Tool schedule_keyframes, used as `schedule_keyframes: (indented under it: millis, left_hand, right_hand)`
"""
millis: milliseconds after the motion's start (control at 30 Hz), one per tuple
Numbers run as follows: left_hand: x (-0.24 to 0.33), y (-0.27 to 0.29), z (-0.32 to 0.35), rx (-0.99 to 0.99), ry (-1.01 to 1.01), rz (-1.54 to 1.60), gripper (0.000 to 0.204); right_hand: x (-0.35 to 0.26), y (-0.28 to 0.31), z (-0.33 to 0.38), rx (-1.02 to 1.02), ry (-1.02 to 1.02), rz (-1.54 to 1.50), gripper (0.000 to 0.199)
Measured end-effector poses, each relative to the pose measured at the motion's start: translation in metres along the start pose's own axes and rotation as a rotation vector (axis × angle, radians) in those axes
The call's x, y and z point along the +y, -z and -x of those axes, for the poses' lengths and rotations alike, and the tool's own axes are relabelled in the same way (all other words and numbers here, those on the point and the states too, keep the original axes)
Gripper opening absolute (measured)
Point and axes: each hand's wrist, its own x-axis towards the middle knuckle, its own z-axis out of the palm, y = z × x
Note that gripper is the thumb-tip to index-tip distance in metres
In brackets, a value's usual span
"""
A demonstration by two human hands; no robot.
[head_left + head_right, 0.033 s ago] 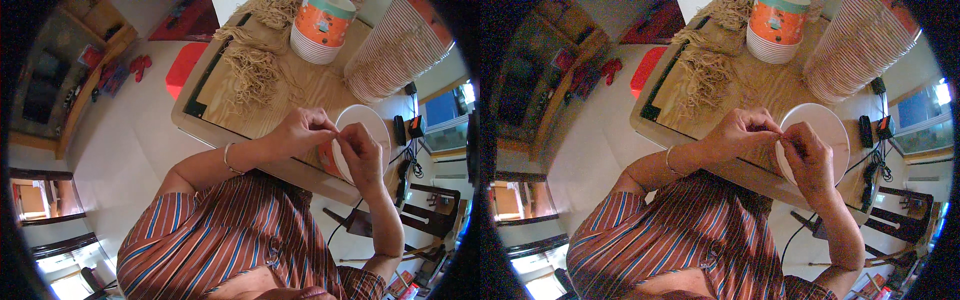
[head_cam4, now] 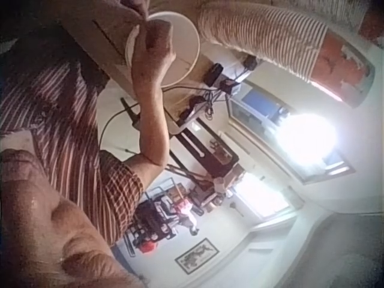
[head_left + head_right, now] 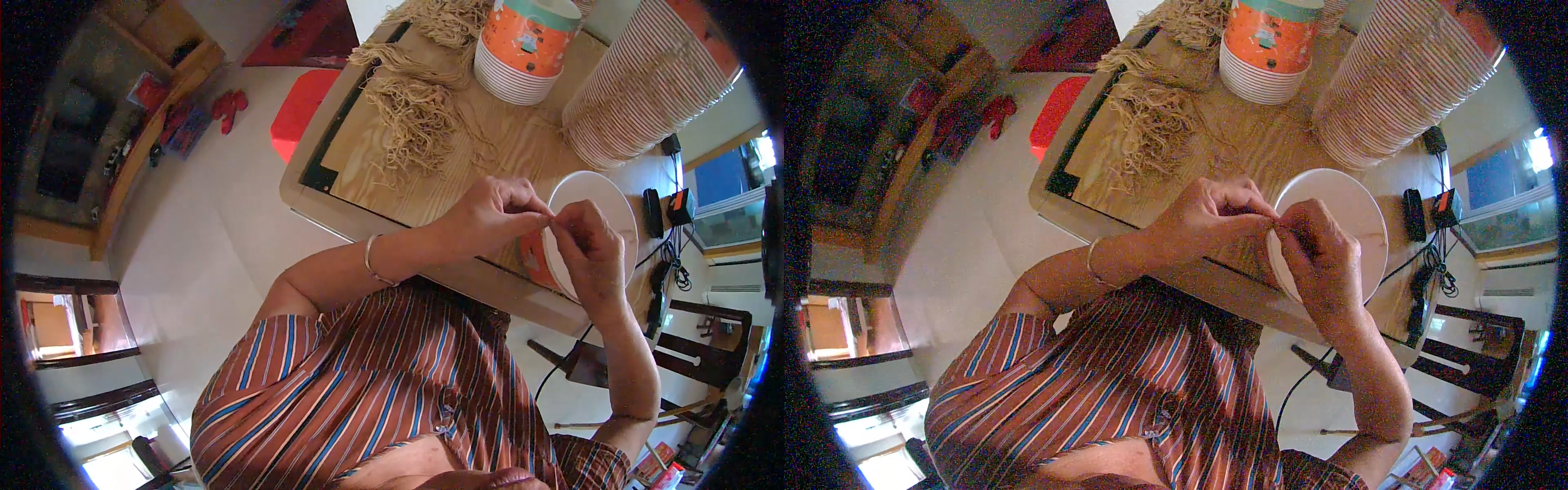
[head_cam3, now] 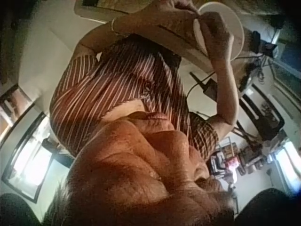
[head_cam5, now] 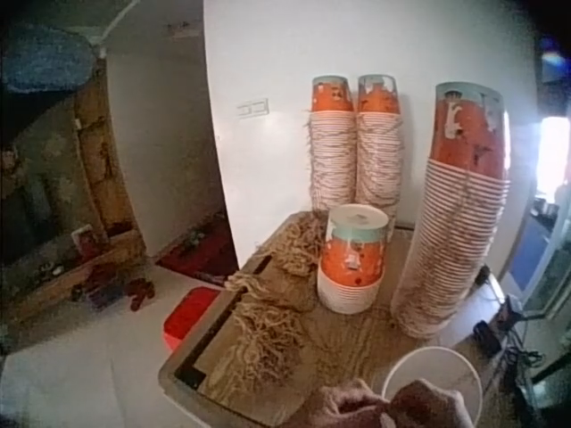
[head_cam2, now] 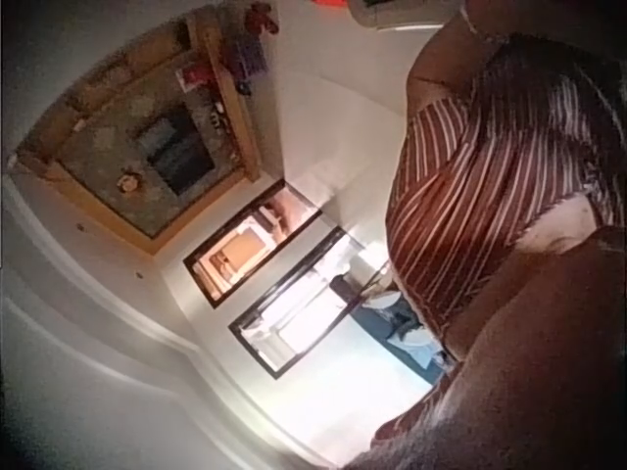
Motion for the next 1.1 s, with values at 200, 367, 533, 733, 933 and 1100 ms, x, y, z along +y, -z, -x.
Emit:
schedule_keyframes:
  millis: [200, 367, 533, 733, 933, 1100]
  left_hand:
    - [0.006, 0.001, 0.003, -0.041, 0.021, -0.070, 0.023]
    - [-0.002, 0.005, -0.001, -0.061, 0.011, 0.048, 0.021]
    - [-0.003, 0.006, -0.002, -0.074, -0.022, -0.019, 0.018]
    - [0.001, -0.005, 0.003, 0.067, -0.158, -0.252, 0.014]
    - [0.000, -0.013, 0.008, 0.174, -0.201, -0.384, 0.016]
    - [0.003, -0.010, 0.007, 0.134, -0.164, -0.255, 0.015]
  right_hand:
    - [0.000, -0.004, 0.000, 0.033, 0.019, 0.015, 0.008]
    - [0.001, -0.006, -0.001, 0.074, 0.005, 0.044, 0.010]
    - [0.001, -0.005, -0.001, 0.077, -0.118, -0.014, 0.012]
    - [-0.005, -0.007, 0.002, 0.087, -0.096, 0.022, 0.008]
    - [-0.004, -0.011, 0.007, 0.159, 0.033, 0.244, 0.011]
    - [0.007, -0.011, 0.000, 0.129, -0.037, 0.087, 0.010]
